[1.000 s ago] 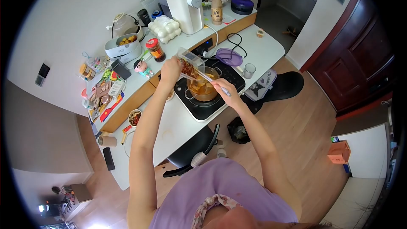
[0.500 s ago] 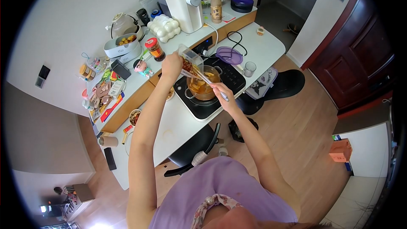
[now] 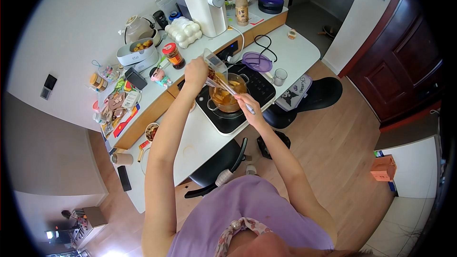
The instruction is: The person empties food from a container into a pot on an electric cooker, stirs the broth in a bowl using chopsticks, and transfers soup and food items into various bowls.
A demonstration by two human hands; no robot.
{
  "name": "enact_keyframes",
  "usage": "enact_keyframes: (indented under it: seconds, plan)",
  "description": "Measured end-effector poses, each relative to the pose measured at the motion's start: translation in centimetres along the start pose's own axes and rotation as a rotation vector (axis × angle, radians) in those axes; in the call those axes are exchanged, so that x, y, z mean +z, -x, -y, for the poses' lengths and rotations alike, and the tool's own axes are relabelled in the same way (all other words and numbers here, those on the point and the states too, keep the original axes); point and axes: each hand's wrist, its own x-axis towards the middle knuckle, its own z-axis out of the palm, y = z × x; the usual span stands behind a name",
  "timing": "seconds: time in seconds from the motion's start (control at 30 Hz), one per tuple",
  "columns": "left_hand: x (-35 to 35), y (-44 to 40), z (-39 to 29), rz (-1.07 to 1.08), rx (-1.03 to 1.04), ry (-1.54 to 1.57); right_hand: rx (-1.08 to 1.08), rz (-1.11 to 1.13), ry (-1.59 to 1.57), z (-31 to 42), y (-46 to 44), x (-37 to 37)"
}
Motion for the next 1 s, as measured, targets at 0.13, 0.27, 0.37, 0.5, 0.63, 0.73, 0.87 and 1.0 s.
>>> enact_keyframes:
  seconds: [0.13, 0.27, 0.37, 0.5, 0.63, 0.73, 0.87, 1.0]
  plan:
    - [0.0, 0.1, -0.3, -0.021, 0.024, 0.01, -0.007, -0.009, -0.001, 0.3, 0.1, 0.0]
    - [-0.1, 0.2, -0.5, -0.024, 0.036, 0.004, -0.005, -0.013, 0.006, 0.6, 0.2, 0.1]
    - [-0.2, 0.2, -0.5, -0.02, 0.029, 0.005, -0.008, -0.012, 0.009, 0.5, 0.3, 0.2]
    - [-0.2, 0.2, -0.6, -0.016, 0.026, 0.011, -0.01, -0.013, 0.01, 0.3, 0.4, 0.4]
    - [-0.5, 0.1, -0.8, -0.004, 0.019, 0.0, -0.027, -0.023, 0.015, 0.2, 0.6, 0.6]
    - [-0.6, 0.1, -1.0, 0.006, 0.024, -0.019, -0.006, -0.017, 0.008, 0.5, 0.7, 0.7]
    - [-0.5, 0.1, -1.2, 0.016, 0.028, -0.036, 0.002, -0.012, 0.007, 0.8, 0.8, 0.7]
    - [-0.4, 0.0, -1.5, 0.029, 0.031, -0.035, -0.003, -0.031, 0.007, 0.8, 1.0, 0.6]
